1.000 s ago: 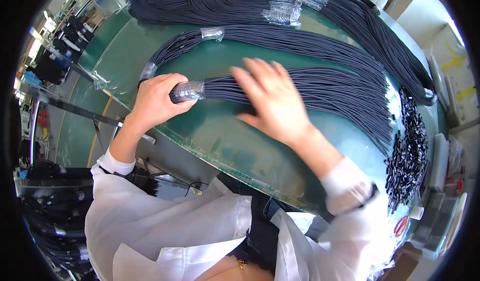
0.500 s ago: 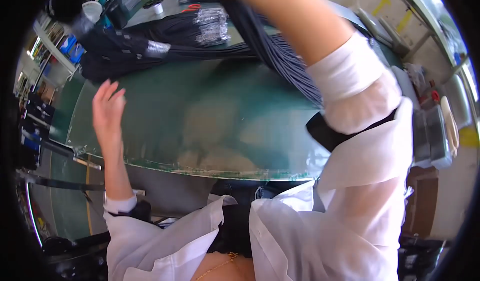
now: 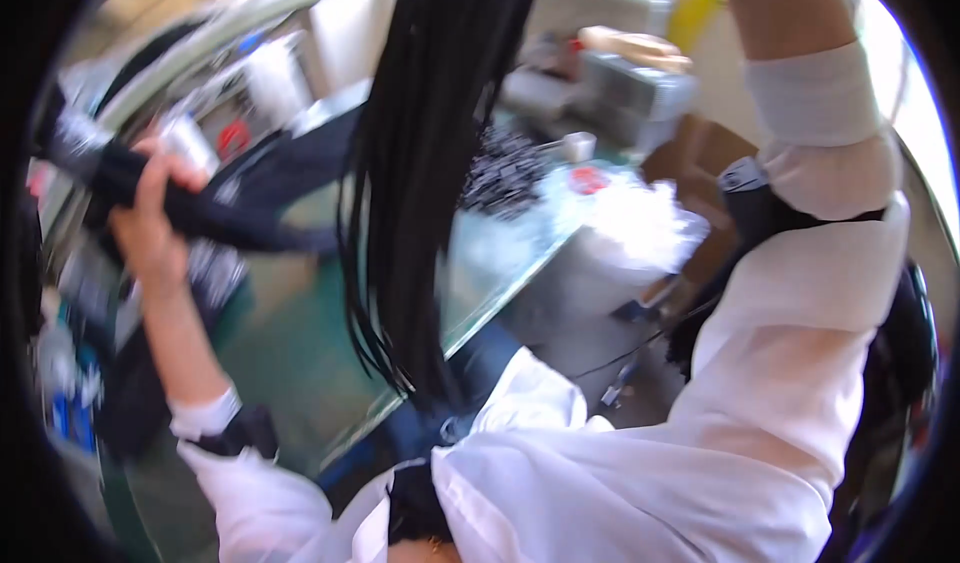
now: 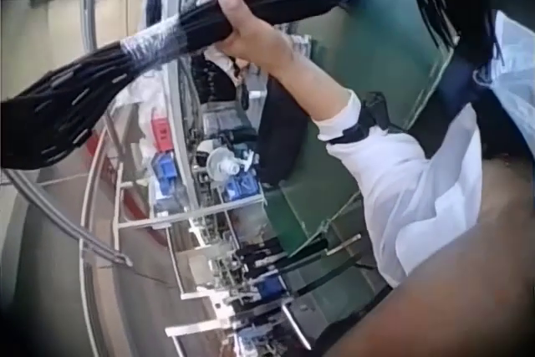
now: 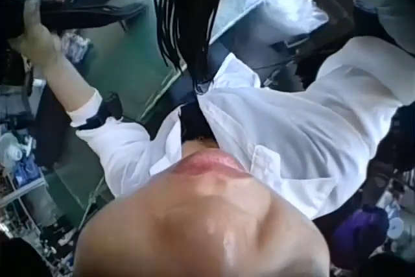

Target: The person gathers a bundle of black cords, wraps clear tape around them, and hangs the bundle on a rack before sliding small black plastic pieces onto the ends of individual cords.

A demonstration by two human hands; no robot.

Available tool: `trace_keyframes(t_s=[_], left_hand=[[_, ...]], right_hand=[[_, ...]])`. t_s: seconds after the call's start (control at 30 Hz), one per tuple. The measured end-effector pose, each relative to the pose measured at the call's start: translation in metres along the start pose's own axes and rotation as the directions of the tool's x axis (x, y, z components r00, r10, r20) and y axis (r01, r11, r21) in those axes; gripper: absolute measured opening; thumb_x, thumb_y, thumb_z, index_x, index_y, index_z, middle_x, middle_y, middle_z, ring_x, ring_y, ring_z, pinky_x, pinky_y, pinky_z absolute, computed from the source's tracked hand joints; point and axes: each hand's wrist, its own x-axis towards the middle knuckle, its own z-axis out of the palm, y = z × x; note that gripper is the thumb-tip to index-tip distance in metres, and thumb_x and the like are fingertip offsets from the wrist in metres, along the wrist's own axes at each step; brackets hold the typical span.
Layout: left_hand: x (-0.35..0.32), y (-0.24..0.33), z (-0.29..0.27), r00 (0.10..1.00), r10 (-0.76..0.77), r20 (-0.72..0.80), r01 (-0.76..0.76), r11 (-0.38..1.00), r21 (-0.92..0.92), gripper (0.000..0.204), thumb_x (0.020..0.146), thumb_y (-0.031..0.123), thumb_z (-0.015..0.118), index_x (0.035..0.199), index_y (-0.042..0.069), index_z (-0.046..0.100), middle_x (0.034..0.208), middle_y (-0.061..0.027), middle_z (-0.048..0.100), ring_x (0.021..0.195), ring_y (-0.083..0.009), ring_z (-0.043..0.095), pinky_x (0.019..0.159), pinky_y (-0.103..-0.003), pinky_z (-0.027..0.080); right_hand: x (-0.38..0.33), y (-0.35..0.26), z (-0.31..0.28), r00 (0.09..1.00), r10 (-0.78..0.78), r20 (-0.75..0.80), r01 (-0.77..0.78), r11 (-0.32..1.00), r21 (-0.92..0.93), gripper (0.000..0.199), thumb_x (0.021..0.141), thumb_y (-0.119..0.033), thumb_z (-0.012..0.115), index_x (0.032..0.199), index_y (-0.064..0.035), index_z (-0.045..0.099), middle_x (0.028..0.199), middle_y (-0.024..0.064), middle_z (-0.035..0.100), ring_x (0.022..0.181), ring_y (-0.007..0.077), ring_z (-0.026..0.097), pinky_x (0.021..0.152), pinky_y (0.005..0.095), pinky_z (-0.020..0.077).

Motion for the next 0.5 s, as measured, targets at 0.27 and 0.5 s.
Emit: trace_keyframes(t_s=[0.27,0.5], left_hand=[[0.032,0.087,0.119,0.796,-0.110,0.596,0.245,0.958,-0.151,0.029,0.088,0.021,0.059,0.108,0.001,0.050,0.057,0.0001,0.049,0.045,-0.0087,0.047,0.046,-0.021,0.039],[-0.026,0.064,0.287,0.686,-0.120,0.718,0.206,0.978,-0.033,0.032,0.089,0.028,0.059,0.108,0.003,0.053,0.060,-0.0003,0.051,0.049,-0.0077,0.049,0.048,-0.020,0.040]], right_hand=[[-0.079,-0.126,-0.197,0.898,0.183,-0.401,-0.430,0.174,-0.886,0.050,0.079,-0.049,0.065,0.082,0.0011,0.066,0.074,0.0102,0.064,0.073,0.0170,0.060,0.066,0.0308,0.0464],[-0.074,-0.140,-0.409,0.913,-0.089,-0.398,-0.408,-0.199,-0.891,0.038,0.079,-0.039,0.067,0.083,-0.0019,0.067,0.076,0.0138,0.065,0.071,0.0213,0.060,0.065,0.0357,0.0457]])
